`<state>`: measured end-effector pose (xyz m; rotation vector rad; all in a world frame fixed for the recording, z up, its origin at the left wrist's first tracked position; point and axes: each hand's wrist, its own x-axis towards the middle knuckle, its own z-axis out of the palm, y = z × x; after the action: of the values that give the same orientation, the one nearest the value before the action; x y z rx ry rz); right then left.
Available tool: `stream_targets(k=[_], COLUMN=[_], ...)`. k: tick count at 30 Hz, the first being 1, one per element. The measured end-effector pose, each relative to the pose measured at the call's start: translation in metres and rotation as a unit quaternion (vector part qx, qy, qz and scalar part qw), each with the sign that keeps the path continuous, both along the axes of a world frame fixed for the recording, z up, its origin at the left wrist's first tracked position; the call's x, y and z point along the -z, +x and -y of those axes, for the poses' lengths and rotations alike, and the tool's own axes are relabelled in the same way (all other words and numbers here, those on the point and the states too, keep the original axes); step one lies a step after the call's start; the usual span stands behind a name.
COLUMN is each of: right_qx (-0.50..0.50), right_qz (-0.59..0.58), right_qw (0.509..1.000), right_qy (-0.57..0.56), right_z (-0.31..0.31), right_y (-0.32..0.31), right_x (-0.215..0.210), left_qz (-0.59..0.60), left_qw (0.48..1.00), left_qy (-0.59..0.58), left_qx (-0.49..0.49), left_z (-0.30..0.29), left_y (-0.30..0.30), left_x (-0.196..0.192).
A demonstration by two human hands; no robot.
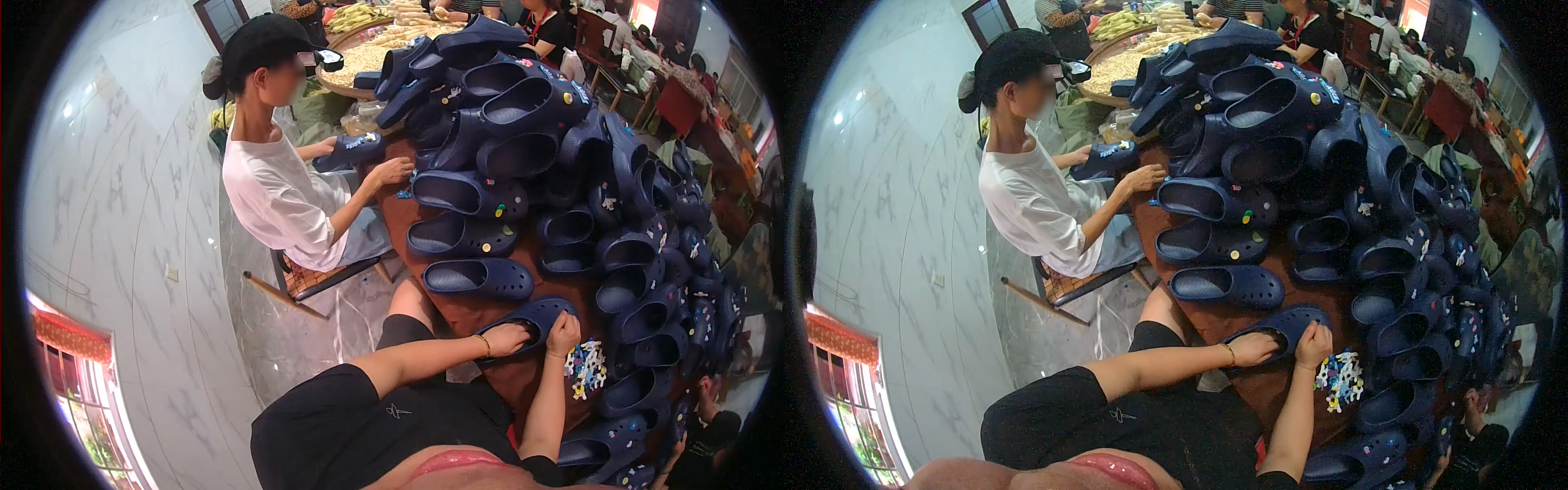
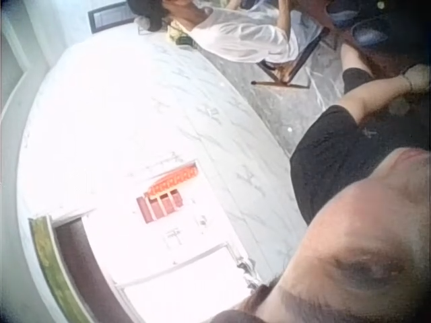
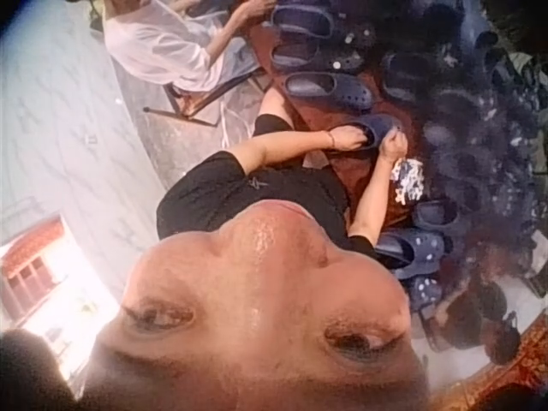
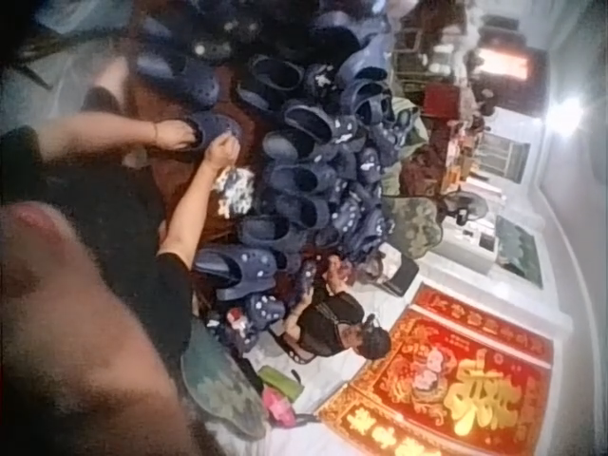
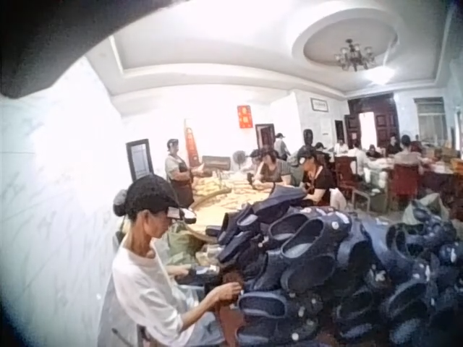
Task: The recorder is attaching various decorative charms to the holes of dark blue foam clogs.
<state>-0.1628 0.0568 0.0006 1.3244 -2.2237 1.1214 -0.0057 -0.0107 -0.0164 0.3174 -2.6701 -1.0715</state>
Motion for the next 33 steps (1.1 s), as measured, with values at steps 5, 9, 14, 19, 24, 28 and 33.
stream_targets(k=[5, 9, 14, 19, 24, 28, 33], right_qx=[0.098, 0.082, -0.064, -0.133, -0.068, -0.014, 0.105], right_qz=[0.025, 0.101, 0.146, 0.138, 0.045, 0.079, 0.36], right_qw=[0.994, 0.991, 0.987, 0.981, 0.995, 0.991, 0.919], right_qy=[-0.041, -0.023, -0.004, 0.023, -0.05, -0.106, -0.122], right_z=[-0.008, -0.014, 0.005, 0.006, -0.013, -0.01, -0.014], right_y=[0.005, 0.009, 0.013, 0.023, 0.039, 0.045, 0.016], right_x=[0.019, 0.013, -0.025, -0.031, -0.009, -0.006, 0.01], left_qz=[0.023, -0.005, 0.021, 0.01, 0.008, 0.0, 0.061], left_qw=[1.0, 1.0, 1.0, 1.0, 1.0, 1.0, 0.997], left_qy=[0.014, 0.007, 0.004, -0.002, 0.002, -0.004, 0.013], left_qx=[0.004, 0.004, 0.005, 0.002, 0.009, -0.014, -0.035], left_z=[0.001, 0.001, -0.001, -0.001, -0.002, 0.0, 0.013], left_y=[-0.002, 0.0, -0.003, 0.002, 0.006, -0.001, -0.013], left_x=[-0.002, 0.002, -0.006, 0.002, 0.005, 0.018, -0.005])
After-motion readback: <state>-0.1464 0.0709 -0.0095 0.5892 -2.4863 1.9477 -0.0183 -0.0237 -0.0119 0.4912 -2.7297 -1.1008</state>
